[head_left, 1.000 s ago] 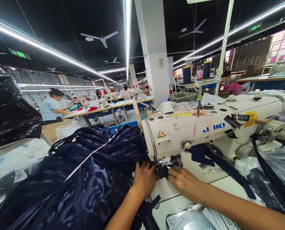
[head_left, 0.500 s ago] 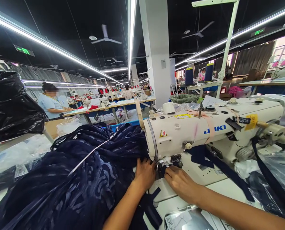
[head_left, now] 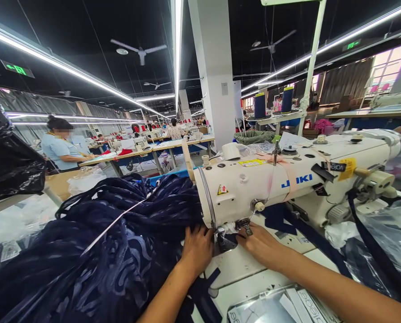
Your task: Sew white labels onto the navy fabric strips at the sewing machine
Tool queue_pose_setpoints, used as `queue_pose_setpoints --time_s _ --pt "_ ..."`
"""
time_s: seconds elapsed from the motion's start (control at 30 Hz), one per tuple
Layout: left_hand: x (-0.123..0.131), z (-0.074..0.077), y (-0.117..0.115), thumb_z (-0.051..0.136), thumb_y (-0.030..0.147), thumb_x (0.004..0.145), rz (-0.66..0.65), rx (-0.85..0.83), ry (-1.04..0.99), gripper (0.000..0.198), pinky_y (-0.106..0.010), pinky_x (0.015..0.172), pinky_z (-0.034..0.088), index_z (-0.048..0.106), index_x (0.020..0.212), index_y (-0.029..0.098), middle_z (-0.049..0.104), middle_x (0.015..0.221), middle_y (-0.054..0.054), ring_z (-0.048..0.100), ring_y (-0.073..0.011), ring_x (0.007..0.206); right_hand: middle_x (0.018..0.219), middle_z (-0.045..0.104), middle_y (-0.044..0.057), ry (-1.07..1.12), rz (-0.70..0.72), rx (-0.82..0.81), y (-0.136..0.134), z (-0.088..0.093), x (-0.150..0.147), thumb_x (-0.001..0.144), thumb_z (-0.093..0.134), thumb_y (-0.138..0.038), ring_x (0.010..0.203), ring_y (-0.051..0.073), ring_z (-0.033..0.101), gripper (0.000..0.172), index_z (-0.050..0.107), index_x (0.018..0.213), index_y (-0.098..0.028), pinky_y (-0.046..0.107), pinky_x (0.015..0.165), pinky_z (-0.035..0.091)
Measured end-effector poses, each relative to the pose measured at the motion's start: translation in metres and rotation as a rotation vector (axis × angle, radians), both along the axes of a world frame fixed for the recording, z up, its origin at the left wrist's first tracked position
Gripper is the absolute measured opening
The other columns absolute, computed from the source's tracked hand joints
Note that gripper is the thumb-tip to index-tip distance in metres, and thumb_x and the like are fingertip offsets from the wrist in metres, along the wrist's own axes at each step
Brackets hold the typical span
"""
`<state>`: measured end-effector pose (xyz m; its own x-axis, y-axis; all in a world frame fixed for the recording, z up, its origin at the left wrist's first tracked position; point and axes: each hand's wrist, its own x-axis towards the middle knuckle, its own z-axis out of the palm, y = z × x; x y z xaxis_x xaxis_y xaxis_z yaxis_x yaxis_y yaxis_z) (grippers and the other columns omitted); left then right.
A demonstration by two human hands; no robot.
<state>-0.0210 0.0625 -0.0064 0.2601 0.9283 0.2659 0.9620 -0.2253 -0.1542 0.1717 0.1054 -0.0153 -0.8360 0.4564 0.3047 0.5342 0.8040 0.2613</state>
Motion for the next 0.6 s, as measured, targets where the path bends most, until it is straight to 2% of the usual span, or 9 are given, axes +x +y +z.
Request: queue_pose_setpoints --time_s 0.13,0.23,0.37,0.43,0.5,0.53,0.6 --pt "-0.003 0.005 0.01 0.037 0.018 0.08 0.069 -0.079 -0.014 0.027 -0.042 0.08 0.034 0.06 0.094 0.02 0.063 0.094 -0.009 0.054 -0.0258 0.092 0.083 0.061 0.009 0.096 0.026 0.055 0.006 -0.009 -0.003 0.075 0.045 -0.001 0.082 0.021 0.053 0.02 0.06 0.081 -0.012 0.035 0.081 0.038" --pt "-0.01 0.009 0.024 0.035 0.02 0.081 0.149 -0.097 -0.034 0.029 -0.039 0.076 0.037 0.06 0.097 0.019 0.064 0.091 -0.01 0.057 -0.026 0.088 0.074 0.061 0.009 0.151 0.004 0.105 0.01 -0.012 -0.003 0.077 0.043 0.0 0.081 0.022 0.053 0.021 0.06 0.079 -0.013 0.039 0.087 0.034" --pt "-0.022 0.013 0.043 0.037 0.026 0.082 0.217 -0.081 -0.067 0.031 -0.035 0.076 0.038 0.058 0.104 0.02 0.065 0.093 -0.009 0.057 -0.0254 0.089 0.075 0.061 0.01 0.153 -0.025 0.069 0.01 -0.005 -0.001 0.077 0.042 -0.002 0.083 0.023 0.053 0.022 0.06 0.073 -0.013 0.041 0.089 0.031" --pt "-0.027 0.012 0.05 0.04 0.029 0.081 0.258 -0.046 -0.09 0.03 -0.033 0.076 0.038 0.057 0.104 0.021 0.065 0.093 -0.009 0.057 -0.0247 0.09 0.079 0.062 0.01 0.167 -0.027 -0.018 0.004 0.006 0.001 0.078 0.042 -0.004 0.084 0.023 0.054 0.02 0.06 0.077 -0.013 0.042 0.089 0.032" --pt "-0.03 0.01 0.054 0.043 0.031 0.079 0.297 0.028 -0.1 0.03 -0.032 0.074 0.039 0.058 0.103 0.02 0.065 0.091 -0.009 0.057 -0.0241 0.087 0.08 0.062 0.009 0.2 0.007 -0.177 -0.009 0.02 0.005 0.079 0.042 -0.008 0.081 0.021 0.055 0.019 0.06 0.083 -0.013 0.04 0.087 0.034" --pt "-0.031 0.009 0.055 0.045 0.032 0.078 0.308 0.071 -0.092 0.03 -0.031 0.072 0.039 0.059 0.102 0.02 0.065 0.089 -0.009 0.057 -0.0241 0.085 0.08 0.062 0.007 0.21 0.07 -0.305 -0.019 0.025 0.008 0.081 0.043 -0.011 0.079 0.019 0.055 0.017 0.06 0.083 -0.015 0.035 0.083 0.037" --pt "-0.032 0.007 0.055 0.045 0.032 0.078 0.305 0.132 -0.056 0.028 -0.032 0.067 0.039 0.061 0.096 0.017 0.065 0.084 -0.01 0.058 -0.0246 0.079 0.077 0.063 0.0 0.194 0.296 -0.643 -0.042 0.029 0.018 0.081 0.049 -0.017 0.075 0.014 0.057 0.013 0.061 0.083 -0.02 0.024 0.076 0.041"
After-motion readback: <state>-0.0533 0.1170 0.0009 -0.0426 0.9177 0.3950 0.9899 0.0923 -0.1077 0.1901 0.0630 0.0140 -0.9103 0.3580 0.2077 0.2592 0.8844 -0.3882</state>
